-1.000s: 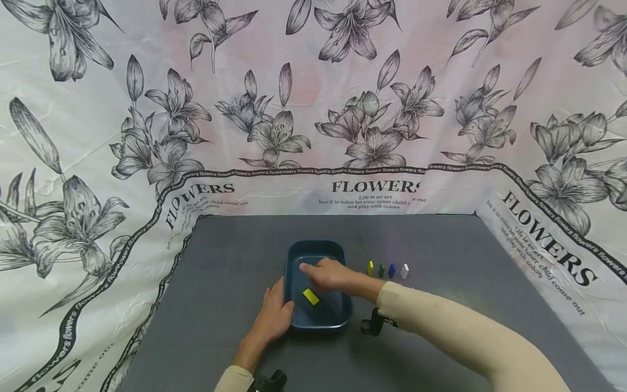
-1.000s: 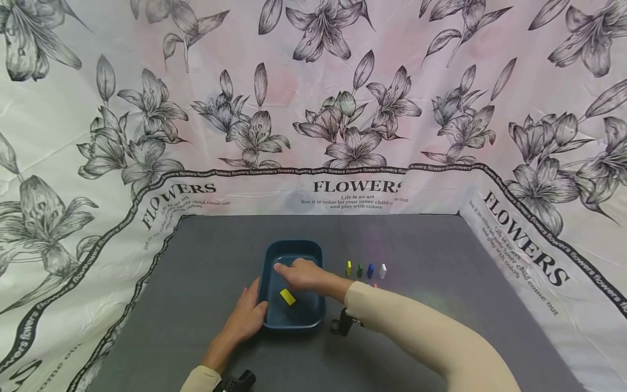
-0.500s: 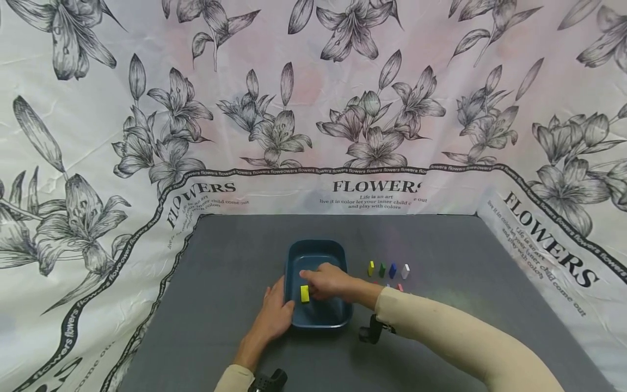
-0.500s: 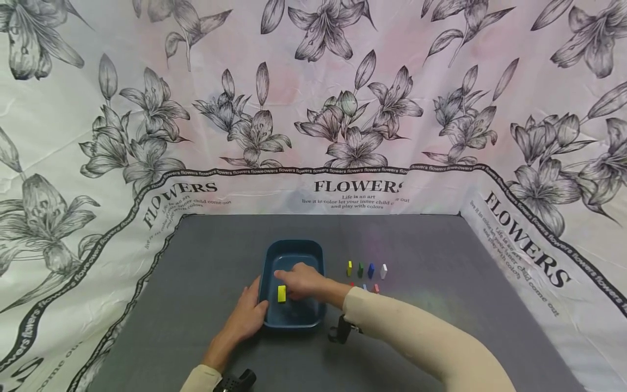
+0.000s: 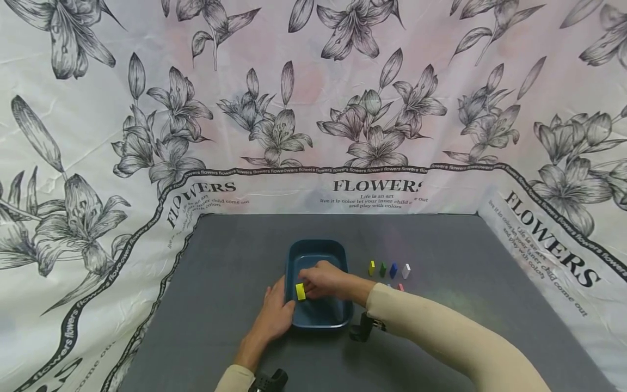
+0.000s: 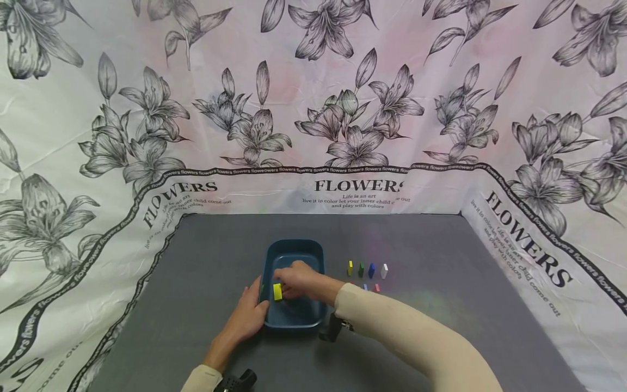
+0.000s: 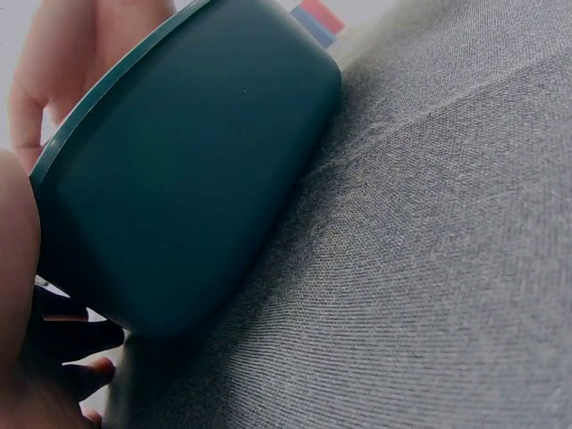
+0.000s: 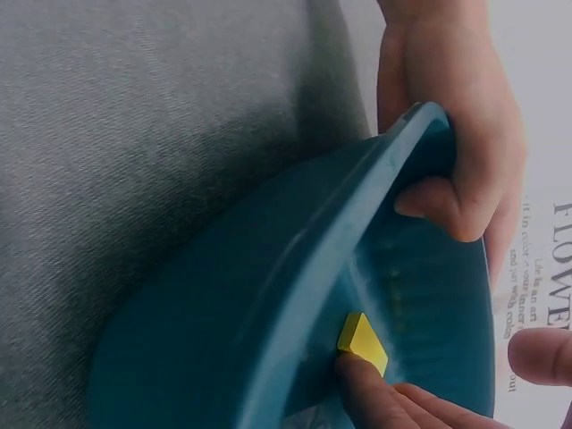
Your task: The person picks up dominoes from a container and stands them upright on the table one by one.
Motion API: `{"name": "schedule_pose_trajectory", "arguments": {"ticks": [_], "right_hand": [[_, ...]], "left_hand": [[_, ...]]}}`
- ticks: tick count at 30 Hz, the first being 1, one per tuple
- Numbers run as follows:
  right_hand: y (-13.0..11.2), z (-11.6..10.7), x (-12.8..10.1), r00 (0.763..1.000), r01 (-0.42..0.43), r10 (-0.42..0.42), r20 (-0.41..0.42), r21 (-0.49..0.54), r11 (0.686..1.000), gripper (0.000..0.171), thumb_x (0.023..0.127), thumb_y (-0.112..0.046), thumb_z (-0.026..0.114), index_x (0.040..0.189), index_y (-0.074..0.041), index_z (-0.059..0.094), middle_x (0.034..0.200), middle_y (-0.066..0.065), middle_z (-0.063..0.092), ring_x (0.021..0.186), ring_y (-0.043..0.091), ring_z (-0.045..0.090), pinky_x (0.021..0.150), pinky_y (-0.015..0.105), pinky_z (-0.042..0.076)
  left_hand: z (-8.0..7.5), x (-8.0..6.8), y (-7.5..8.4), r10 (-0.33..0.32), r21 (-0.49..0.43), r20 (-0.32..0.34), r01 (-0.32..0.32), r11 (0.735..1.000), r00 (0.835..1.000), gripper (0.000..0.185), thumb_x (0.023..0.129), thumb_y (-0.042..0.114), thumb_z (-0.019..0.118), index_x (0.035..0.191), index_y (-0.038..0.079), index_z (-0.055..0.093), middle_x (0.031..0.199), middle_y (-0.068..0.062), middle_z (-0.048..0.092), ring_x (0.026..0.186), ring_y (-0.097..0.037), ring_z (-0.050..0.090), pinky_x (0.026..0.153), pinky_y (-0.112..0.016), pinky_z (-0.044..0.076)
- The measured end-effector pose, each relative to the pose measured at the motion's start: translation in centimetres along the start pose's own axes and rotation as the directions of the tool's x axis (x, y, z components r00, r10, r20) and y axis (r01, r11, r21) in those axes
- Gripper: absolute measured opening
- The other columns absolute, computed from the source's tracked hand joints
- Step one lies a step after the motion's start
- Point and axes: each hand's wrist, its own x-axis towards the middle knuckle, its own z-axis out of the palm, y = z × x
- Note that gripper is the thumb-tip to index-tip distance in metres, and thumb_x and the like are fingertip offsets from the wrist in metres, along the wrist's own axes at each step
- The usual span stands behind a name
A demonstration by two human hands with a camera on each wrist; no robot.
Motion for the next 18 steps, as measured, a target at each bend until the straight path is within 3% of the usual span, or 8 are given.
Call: {"name": "schedule_pose_trajectory", "arguments": {"ticks": [3, 18], "right_hand": [[0.0, 0.3, 0.4, 1.000, 0.001, 0.000, -0.006, 0.020, 1.000, 0.049, 0.097, -0.023, 0.067, 0.131, 0.013, 0.066, 0.122, 0.025, 0.075, 0.113, 0.038, 0.078, 0.097, 0.044, 0.066], [-0.3, 1.9, 1.8, 0.999, 0.008, -0.005, -0.031, 0.073, 0.997, 0.032, 0.099, -0.011, 0.067, 0.120, 0.013, 0.073, 0.117, 0.026, 0.077, 0.106, 0.032, 0.080, 0.097, 0.042, 0.066]], "left_hand": [[-0.2, -0.1, 0.4, -0.035, 0.018, 0.027, 0.035, 0.999, 0.999, 0.068, 0.098, 0.002, 0.053, 0.164, -0.004, 0.038, 0.166, -0.028, 0.048, 0.161, -0.047, 0.037, 0.132, -0.075, 0.010], [-0.2, 0.1, 0.5, -0.078, 0.052, 0.055, 0.075, 0.996, 0.995, 0.068, 0.101, 0.008, 0.050, 0.166, -0.004, 0.035, 0.170, -0.025, 0.044, 0.164, -0.041, 0.034, 0.135, -0.068, 0.009]]}}
